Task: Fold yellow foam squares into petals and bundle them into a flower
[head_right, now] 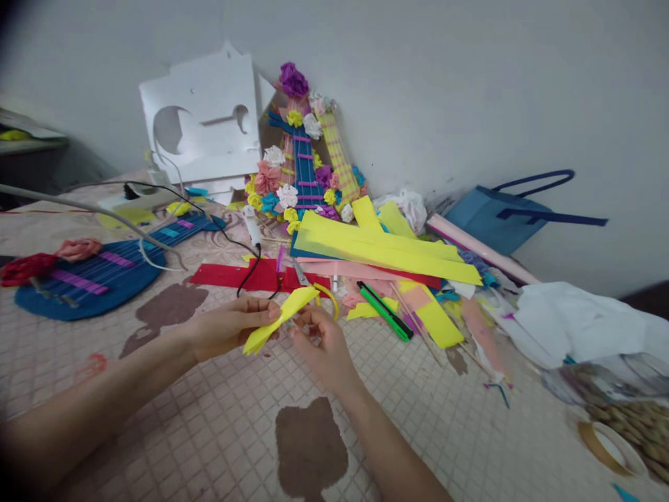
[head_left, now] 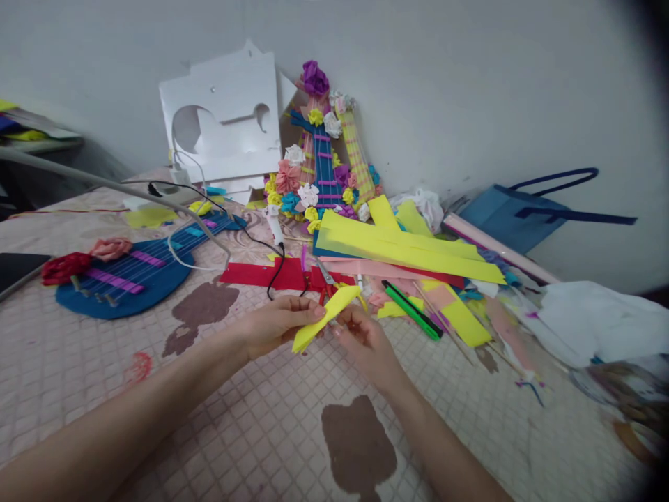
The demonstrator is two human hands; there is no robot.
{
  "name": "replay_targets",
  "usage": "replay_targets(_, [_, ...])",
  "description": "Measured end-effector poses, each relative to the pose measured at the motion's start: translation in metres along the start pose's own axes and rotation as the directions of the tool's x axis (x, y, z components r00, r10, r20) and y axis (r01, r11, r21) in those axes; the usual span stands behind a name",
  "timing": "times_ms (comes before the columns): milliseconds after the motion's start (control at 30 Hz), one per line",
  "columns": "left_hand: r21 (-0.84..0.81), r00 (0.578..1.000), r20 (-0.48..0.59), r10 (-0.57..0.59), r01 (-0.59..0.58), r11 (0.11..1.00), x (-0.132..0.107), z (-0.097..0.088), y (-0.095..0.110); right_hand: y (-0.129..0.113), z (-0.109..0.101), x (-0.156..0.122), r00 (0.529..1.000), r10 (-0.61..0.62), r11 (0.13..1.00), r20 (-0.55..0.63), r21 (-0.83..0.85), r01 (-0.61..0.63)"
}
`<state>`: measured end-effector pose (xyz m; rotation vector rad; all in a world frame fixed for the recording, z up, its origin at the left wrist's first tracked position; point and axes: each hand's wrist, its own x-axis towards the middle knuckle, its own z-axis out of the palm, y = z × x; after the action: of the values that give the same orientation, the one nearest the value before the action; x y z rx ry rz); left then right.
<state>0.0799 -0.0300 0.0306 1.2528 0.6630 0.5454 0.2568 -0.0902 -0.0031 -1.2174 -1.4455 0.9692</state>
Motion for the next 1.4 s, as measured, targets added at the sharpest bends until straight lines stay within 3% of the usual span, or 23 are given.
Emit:
replay_targets(100, [-0.082,0.990,0.056,-0.128,0.132,0.988,0.000,0.000,0.001,0.004,0.001,0.000,0.999,0.003,1.000,0.034,-0.011,-0.003])
replay_targets(267, [-0.024,0.992,-0.020,-0.122,0.121,0.992,0.000,0.000,0.002,0.007,0.002,-0.001,0.999,0.008,0.999,0.053,-0.053,-0.005])
replay_targets(400, [0.021,0.994,-0.037,-0.101,0.102,0.995,0.000,-0.003,0.003,0.004,0.002,-0.002,0.996,-0.033,0.998,-0.080,0.056,0.037])
replay_targets(500, [0.007,0.986,0.019,-0.164,0.164,0.986,0.000,-0.004,0.003,-0.002,-0.004,-0.001,0.961,-0.208,0.976,-0.184,-0.102,0.192])
replay_targets(533, [-0.004,0.982,0.035,-0.186,0.186,0.983,0.000,-0.005,0.003,-0.004,-0.007,-0.001,0.939,-0.303,0.939,-0.163,-0.221,0.264])
replay_targets(600, [-0.033,0.974,0.062,-0.218,0.221,0.975,0.000,-0.006,0.001,-0.009,-0.012,-0.001,0.876,-0.482,0.785,-0.028,-0.457,0.418])
replay_targets(700, [-0.075,0.965,0.106,-0.241,0.249,0.965,0.001,-0.007,-0.005,-0.013,-0.016,-0.001,0.780,-0.608,0.574,0.145,-0.600,0.558])
replay_targets(800, [-0.055,0.960,0.118,-0.253,0.261,0.964,0.002,-0.007,-0.008,-0.013,-0.016,-0.001,0.738,-0.650,0.520,0.179,-0.604,0.604])
replay_targets(933, [0.214,0.985,0.059,-0.164,0.148,0.965,0.002,-0.004,-0.004,-0.010,-0.014,-0.001,0.762,-0.619,0.543,0.190,-0.598,0.590])
replay_targets(1000, [0.392,1.000,0.009,-0.013,0.008,0.920,0.001,-0.002,-0.001,-0.009,-0.013,-0.001,0.785,-0.588,0.554,0.195,-0.609,0.567])
replay_targets(1133, [0.623,0.975,-0.015,0.222,-0.164,0.765,-0.004,0.001,0.004,-0.008,-0.012,-0.002,0.816,-0.553,0.579,0.165,-0.628,0.519])
replay_targets(1233, [0.731,0.952,0.049,0.302,-0.241,0.639,-0.007,0.002,0.006,-0.009,-0.010,-0.003,0.827,-0.545,0.594,0.136,-0.633,0.496])
replay_targets(1400, [0.854,0.858,0.240,0.454,-0.409,0.321,-0.007,0.001,0.002,-0.011,-0.006,-0.005,0.854,-0.507,0.624,0.113,-0.636,0.455])
